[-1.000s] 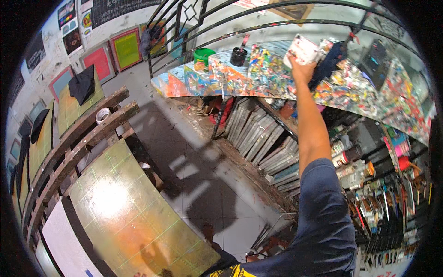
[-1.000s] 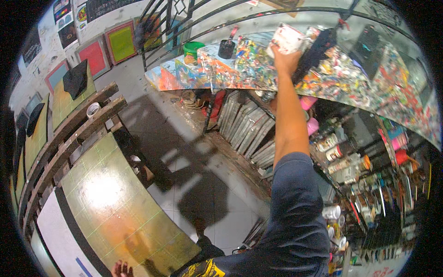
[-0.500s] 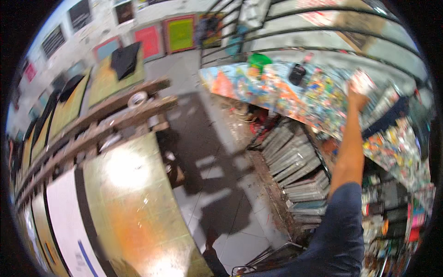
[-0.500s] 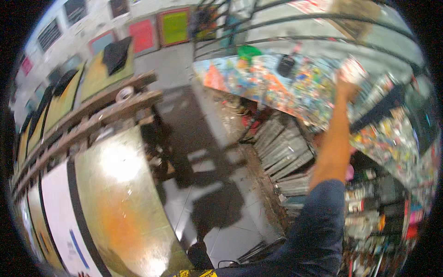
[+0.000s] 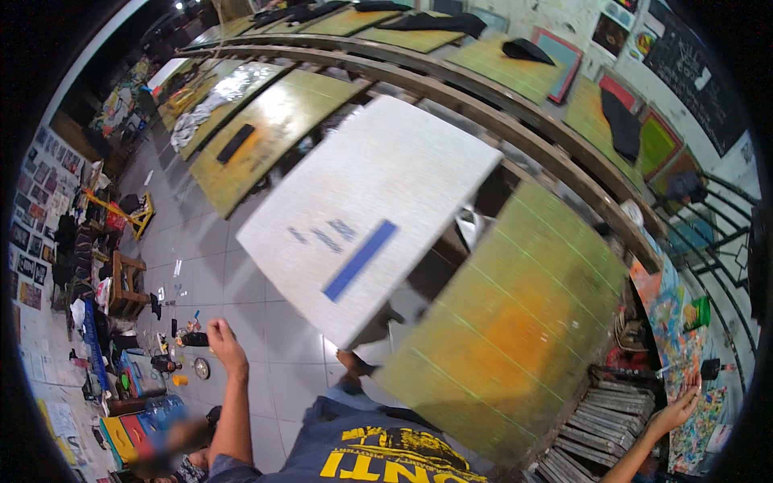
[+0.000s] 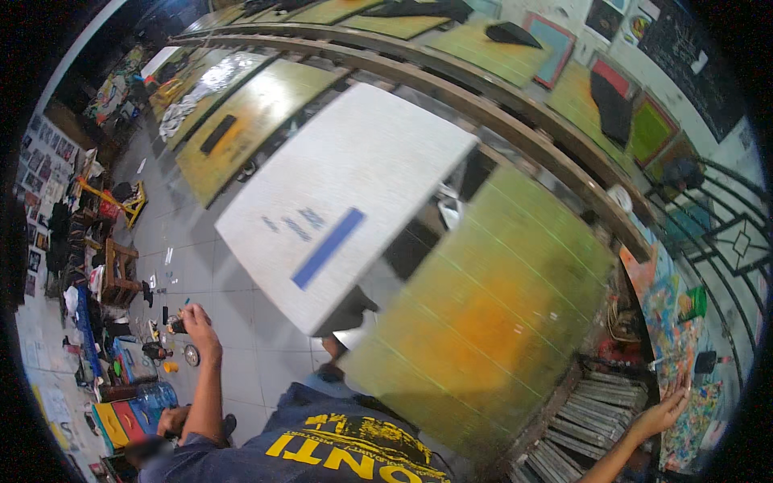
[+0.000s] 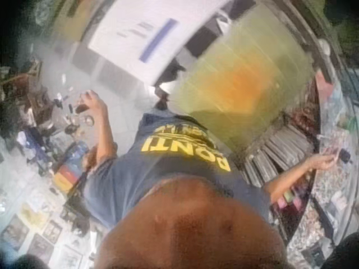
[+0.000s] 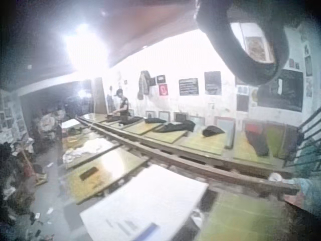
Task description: The person retrieves a red paint container and a blue spatula, then walks to a workbench. They scoop red paint into a red cup and stir it with the spatula. The person continues mixing the paint in the cup while moving around the room.
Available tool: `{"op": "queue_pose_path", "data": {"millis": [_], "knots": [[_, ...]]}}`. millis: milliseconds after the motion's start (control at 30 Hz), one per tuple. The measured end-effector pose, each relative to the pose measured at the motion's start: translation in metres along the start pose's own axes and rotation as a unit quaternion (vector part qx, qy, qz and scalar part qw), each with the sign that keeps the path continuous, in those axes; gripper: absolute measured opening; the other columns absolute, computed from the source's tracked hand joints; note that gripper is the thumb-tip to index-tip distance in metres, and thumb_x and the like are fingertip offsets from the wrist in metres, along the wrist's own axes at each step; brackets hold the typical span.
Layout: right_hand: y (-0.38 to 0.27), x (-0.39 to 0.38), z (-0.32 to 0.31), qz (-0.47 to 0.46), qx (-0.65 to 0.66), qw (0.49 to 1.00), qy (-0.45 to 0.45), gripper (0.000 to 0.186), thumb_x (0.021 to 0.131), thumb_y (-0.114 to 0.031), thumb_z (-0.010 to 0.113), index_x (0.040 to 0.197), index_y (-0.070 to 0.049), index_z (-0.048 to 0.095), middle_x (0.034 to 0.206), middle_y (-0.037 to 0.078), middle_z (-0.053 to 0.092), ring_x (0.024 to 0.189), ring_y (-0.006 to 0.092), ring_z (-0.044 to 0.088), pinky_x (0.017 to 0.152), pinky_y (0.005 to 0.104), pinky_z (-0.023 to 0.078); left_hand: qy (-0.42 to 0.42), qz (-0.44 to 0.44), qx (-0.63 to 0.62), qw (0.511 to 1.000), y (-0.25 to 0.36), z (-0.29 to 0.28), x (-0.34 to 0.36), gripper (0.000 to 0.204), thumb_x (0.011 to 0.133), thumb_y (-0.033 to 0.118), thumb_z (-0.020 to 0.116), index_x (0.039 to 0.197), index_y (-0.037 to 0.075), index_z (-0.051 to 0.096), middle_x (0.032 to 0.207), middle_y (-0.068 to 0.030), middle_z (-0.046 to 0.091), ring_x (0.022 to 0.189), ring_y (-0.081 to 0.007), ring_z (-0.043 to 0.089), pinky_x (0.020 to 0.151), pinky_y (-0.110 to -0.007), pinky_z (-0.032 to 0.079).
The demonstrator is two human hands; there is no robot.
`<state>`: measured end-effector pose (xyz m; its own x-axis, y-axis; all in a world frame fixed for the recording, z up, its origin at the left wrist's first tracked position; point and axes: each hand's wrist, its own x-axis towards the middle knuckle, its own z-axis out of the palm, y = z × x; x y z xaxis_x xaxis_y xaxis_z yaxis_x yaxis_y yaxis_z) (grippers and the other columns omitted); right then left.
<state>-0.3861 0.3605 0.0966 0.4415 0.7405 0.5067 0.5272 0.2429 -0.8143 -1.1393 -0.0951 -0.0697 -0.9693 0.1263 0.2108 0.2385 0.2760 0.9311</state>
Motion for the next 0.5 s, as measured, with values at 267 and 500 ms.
{"op": "queue_pose_path", "data": {"millis": [267, 500], "knots": [[-0.254, -0.228, 0.245, -0.112, 0.318, 0.879, -0.337, 0.048, 0.109, -0.034, 0.029, 0.089, -0.002, 0.059, 0.097, 0.014, 0.062, 0.092, 0.0242, 0.058, 0.090, 0.0377, 0.047, -0.022, -0.281, -0.055, 0.958, -0.139, -0.099, 0.065, 0.022, 0.102, 0.029, 0.053, 0.090, 0.011, 0.056, 0.071, 0.0038, 0.049, 0.060, -0.0057, 0.043, 0.053, -0.022, 0.036], [-0.467, -0.509, 0.455, 0.378, 0.387, 0.464, -0.702, 0.080, 0.101, -0.064, 0.019, 0.142, 0.000, 0.045, 0.140, 0.017, 0.053, 0.115, 0.0286, 0.058, 0.098, 0.0421, 0.045, -0.134, -0.315, -0.177, 0.923, -0.141, -0.130, 0.184, 0.035, 0.105, 0.037, 0.046, 0.101, 0.005, 0.059, 0.080, -0.0005, 0.056, 0.069, -0.0090, 0.051, 0.064, -0.026, 0.044]]}}
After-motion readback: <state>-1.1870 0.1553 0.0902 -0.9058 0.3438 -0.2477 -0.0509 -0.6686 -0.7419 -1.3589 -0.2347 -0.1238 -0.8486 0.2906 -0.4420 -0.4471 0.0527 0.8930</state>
